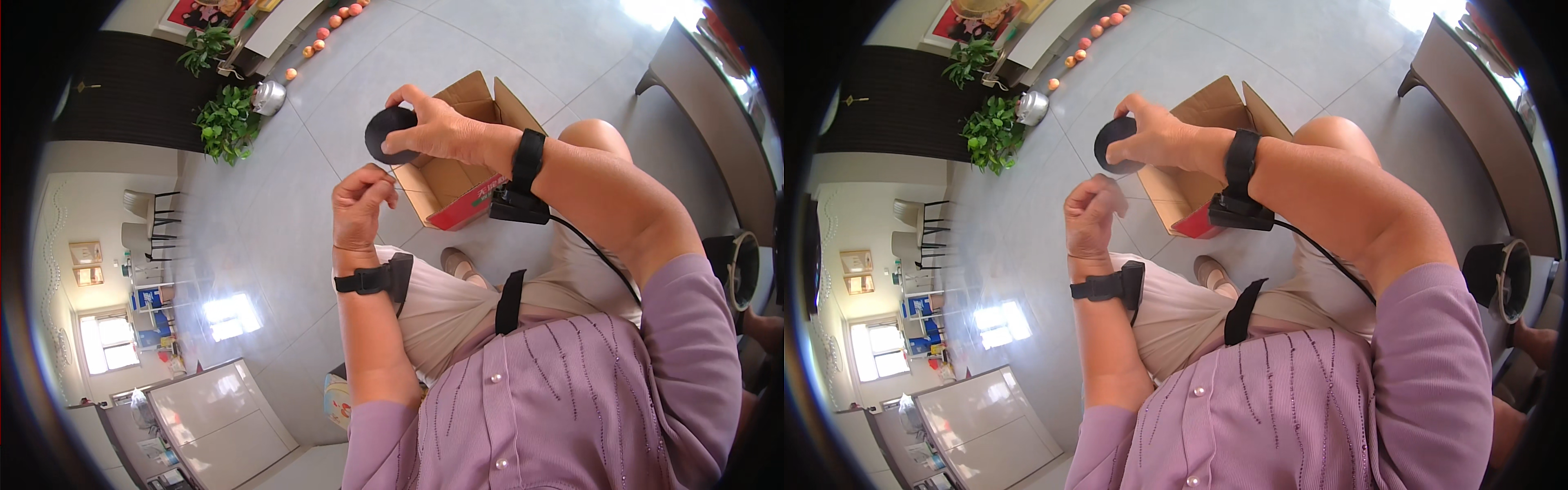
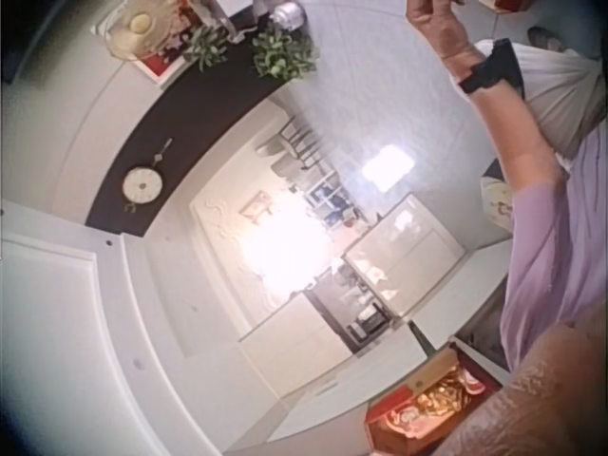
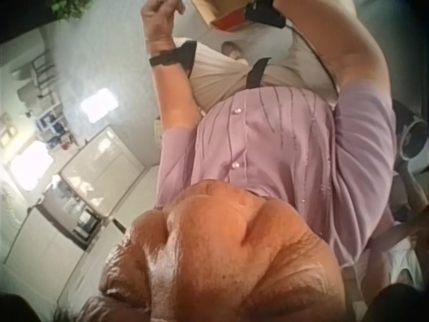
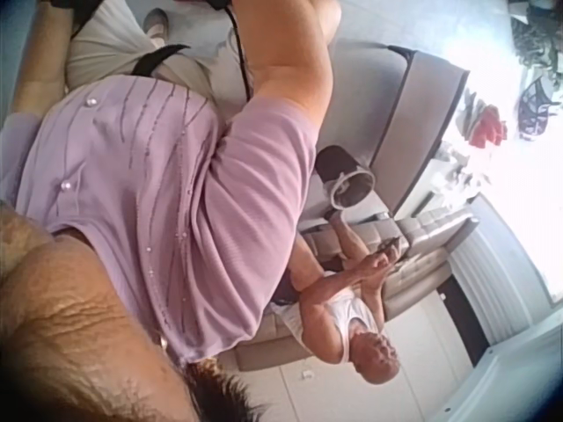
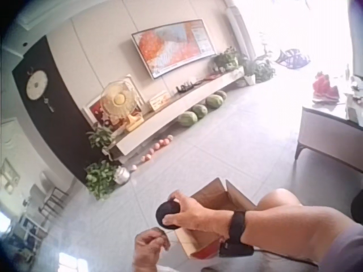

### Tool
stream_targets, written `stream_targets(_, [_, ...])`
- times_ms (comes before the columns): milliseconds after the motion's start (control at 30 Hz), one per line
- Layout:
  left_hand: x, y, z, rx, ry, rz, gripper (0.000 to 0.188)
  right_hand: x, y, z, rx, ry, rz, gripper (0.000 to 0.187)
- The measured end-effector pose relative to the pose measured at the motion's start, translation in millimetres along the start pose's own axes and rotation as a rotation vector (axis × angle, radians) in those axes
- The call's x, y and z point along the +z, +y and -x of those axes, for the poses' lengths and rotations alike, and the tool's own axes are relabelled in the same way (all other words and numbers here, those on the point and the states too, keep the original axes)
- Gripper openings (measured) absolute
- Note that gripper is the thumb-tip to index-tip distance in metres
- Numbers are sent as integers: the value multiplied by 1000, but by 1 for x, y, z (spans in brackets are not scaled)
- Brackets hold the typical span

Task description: Winding thread around a black circular object while seated.

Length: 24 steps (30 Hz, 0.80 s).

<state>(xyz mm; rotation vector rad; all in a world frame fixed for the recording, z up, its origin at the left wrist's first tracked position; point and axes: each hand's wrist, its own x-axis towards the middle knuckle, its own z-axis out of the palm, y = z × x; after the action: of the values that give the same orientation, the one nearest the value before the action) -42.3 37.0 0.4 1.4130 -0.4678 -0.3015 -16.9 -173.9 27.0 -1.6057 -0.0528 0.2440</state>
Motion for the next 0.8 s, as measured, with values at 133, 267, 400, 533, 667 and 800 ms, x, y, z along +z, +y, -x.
stream_targets(133, [-15, -2, -2, 89, 207, 130, 7, 3, 4, 3, 37, -213, 118, 67])
stream_targets(267, [-8, -6, -8, 93, 366, 81, 9, 0, 8, 4, 169, -421, -72, 66])
stream_targets(400, [-13, -11, -11, 56, 397, 48, 13, -3, 4, 7, 246, -511, -268, 66])
stream_targets(533, [-12, -16, -14, -7, 406, 51, 10, -4, -3, 12, 228, -600, -442, 65])
stream_targets(667, [-1, -15, -17, -79, 401, 54, 8, -4, -5, 10, 171, -570, -659, 64])
stream_targets(800, [-16, -22, -15, -104, 319, 56, 8, -2, -6, 5, 97, -362, -662, 65])
